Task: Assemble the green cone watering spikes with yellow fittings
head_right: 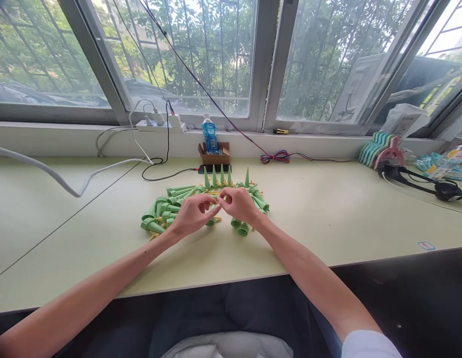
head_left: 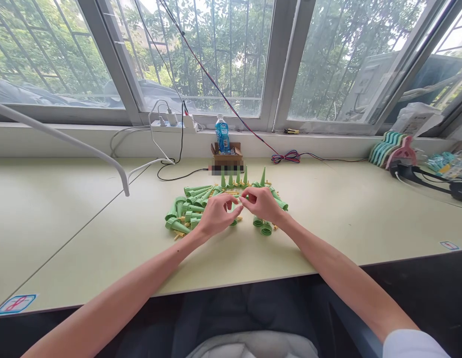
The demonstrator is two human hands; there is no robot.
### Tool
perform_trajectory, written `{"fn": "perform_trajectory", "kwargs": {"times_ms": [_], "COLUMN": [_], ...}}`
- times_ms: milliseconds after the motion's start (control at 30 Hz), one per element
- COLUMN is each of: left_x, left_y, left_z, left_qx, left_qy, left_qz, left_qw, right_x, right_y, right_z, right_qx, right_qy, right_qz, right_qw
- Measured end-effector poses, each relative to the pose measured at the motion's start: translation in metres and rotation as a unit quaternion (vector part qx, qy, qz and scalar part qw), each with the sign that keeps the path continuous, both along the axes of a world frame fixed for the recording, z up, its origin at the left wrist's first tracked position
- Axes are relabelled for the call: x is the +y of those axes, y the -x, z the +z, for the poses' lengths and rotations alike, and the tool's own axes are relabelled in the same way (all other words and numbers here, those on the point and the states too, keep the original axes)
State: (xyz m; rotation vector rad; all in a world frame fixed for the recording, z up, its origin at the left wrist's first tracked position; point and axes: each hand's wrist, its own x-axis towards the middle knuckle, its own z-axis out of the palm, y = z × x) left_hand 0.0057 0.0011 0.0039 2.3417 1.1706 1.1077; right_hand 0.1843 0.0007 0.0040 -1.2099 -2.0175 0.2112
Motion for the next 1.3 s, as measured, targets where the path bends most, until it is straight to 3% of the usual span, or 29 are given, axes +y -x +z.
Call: {"fn": "perform_trajectory", "kwargs": {"times_ms": [400,1300], "left_x": [0.0028,0.0013], "left_y": [-0.0009,-0.0012], "left_z": [-0.0041,-0.0019], "left_qx": [0.008,-0.014], "left_qy": [-0.022,-0.006], "left_qz": [-0.031,-0.022], "left_qw": [0.999,1.0], "right_x": [-0.0024,-0.0047], "right_y": [0.0032,0.0041], "right_z": [-0.0007,0.0013], "right_qx": [0.01,-0.009], "right_qy": [-0.004,0.021], "right_qz": [0.029,0.047], "right_qw": [1.0,0.999]}}
